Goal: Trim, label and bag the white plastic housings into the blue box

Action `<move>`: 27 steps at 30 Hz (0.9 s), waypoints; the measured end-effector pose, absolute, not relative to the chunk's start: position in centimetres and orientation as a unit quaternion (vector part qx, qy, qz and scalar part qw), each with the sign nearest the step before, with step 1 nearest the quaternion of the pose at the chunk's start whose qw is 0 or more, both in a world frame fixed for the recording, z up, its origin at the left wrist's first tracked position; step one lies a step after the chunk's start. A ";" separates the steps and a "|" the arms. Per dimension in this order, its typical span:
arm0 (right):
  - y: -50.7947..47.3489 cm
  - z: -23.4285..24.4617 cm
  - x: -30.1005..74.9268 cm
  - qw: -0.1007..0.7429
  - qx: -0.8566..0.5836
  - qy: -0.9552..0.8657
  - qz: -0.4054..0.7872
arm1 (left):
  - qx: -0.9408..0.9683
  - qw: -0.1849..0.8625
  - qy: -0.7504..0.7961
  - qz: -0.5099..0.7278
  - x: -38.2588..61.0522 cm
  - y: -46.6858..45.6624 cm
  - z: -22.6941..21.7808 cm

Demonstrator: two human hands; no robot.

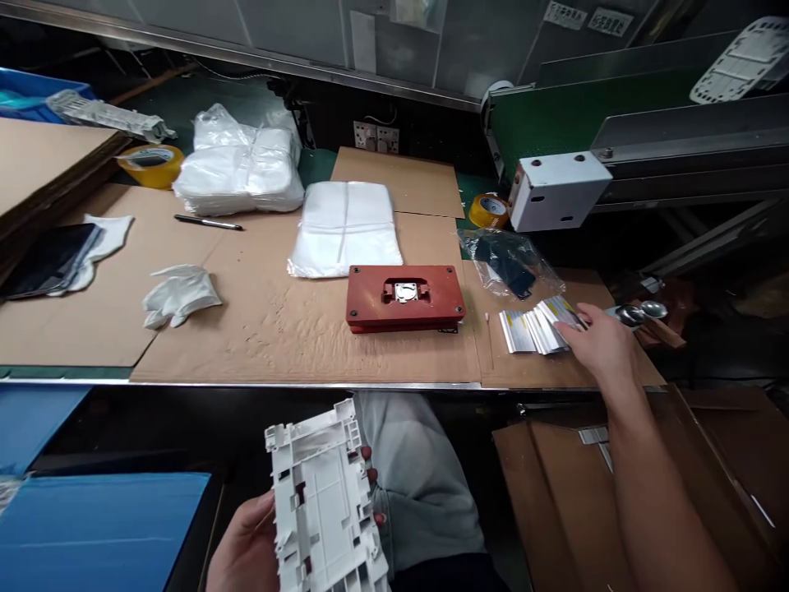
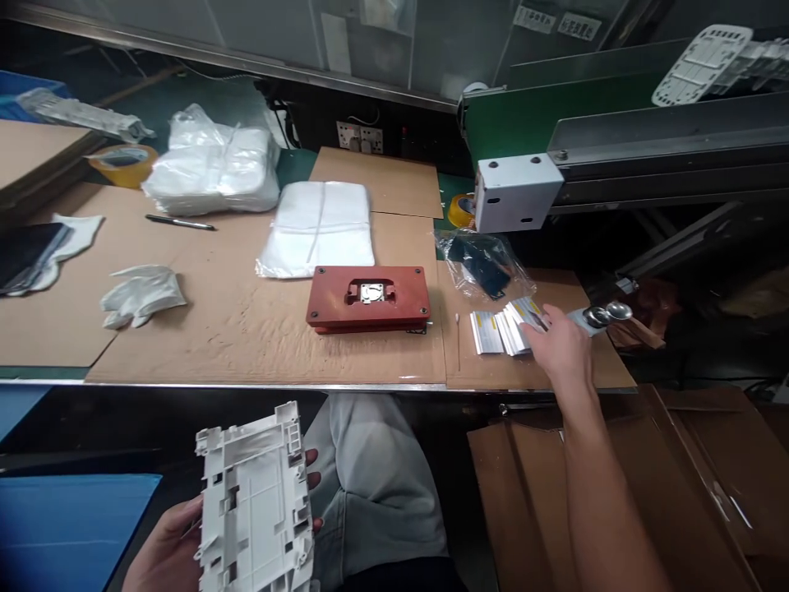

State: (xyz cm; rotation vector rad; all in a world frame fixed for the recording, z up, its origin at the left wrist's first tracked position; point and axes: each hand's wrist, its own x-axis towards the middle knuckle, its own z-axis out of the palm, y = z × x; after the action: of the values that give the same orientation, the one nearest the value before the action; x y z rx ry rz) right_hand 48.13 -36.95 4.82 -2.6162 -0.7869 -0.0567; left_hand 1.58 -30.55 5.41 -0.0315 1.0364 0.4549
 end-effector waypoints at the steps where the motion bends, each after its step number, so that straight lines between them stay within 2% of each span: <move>1: -37.1 4.9 46.7 0.213 -0.935 -0.281 -0.026 | -0.009 0.842 0.488 0.231 1.7 -30.7 5.2; 4: -38.0 4.6 39.7 0.286 -0.910 -0.299 0.015 | -0.030 0.843 0.473 0.254 2.3 -31.1 5.0; 5: -38.3 4.4 36.8 0.354 -0.881 -0.306 0.069 | -0.047 0.844 0.469 0.257 2.6 -31.1 4.9; 7: -38.7 4.1 30.7 0.422 -0.816 -0.336 0.206 | -0.065 0.835 0.463 0.291 3.1 -31.1 4.7; 10: -38.5 3.7 23.1 0.420 -0.759 -0.390 0.309 | -0.063 0.812 0.468 0.342 3.5 -31.6 4.3; 16: -37.9 2.7 16.5 0.393 -0.704 -0.527 0.269 | -0.009 0.785 0.447 0.428 3.2 -33.1 3.5; 22: -38.7 3.2 15.5 0.381 -0.696 -0.454 0.404 | -0.011 0.786 0.440 0.434 2.3 -33.0 3.6; 27: -38.8 3.3 15.6 0.390 -0.701 -0.394 0.450 | -0.012 0.798 0.453 0.397 1.5 -32.7 3.8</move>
State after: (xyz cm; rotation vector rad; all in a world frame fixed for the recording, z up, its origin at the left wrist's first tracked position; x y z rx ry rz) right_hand 15.59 -38.79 3.30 -1.7809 -1.0015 1.1433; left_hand 1.47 -32.72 3.75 -0.0264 0.9724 0.8520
